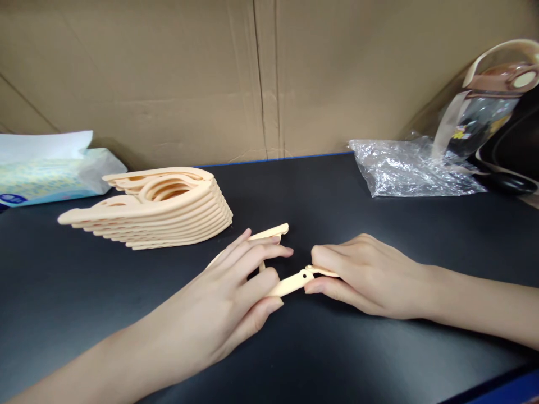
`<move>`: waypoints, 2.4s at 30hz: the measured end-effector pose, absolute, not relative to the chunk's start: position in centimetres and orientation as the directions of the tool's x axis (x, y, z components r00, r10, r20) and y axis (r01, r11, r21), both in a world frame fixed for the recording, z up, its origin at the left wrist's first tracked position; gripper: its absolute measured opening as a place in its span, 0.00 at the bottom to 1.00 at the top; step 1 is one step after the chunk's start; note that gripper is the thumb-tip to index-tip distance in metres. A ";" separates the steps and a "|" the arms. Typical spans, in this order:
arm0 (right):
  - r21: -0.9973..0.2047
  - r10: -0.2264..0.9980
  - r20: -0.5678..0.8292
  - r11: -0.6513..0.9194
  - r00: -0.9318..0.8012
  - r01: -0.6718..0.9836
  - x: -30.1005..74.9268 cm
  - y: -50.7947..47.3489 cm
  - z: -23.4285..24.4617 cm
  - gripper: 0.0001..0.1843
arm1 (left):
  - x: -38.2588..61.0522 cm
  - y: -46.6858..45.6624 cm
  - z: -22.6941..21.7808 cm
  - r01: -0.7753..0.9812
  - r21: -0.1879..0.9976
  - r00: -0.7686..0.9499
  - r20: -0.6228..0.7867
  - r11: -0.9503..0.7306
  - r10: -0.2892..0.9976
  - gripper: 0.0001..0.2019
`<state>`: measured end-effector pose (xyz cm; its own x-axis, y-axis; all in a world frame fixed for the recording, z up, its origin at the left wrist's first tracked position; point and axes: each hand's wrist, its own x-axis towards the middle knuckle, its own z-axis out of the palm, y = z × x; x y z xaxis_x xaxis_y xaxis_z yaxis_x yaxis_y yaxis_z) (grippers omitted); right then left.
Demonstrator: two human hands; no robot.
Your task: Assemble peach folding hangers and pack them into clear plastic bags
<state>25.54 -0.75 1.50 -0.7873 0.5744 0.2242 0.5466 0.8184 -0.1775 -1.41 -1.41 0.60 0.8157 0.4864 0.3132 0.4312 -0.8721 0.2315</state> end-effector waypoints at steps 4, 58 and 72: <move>-0.203 0.563 0.228 0.826 -0.795 0.526 25.6 -0.8 1.6 0.26 | -1.5 -1.4 0.5 0.424 0.219 0.826 0.304 -0.879 0.474 0.09; 0.313 0.293 0.475 0.825 -0.830 0.471 25.4 -1.1 1.7 0.22 | -1.3 -1.6 1.0 0.392 0.259 0.840 0.292 -0.883 0.458 0.07; 0.215 0.324 0.491 0.855 -0.809 0.473 25.4 -1.1 1.3 0.19 | -1.2 -1.6 1.3 0.375 0.243 0.862 0.263 -0.895 0.433 0.08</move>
<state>25.40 -1.11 1.25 -0.8087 0.3244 0.4907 0.4729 0.8546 0.2146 -1.21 -1.60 1.29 0.8624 0.4326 0.2629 0.3747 -0.8947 0.2430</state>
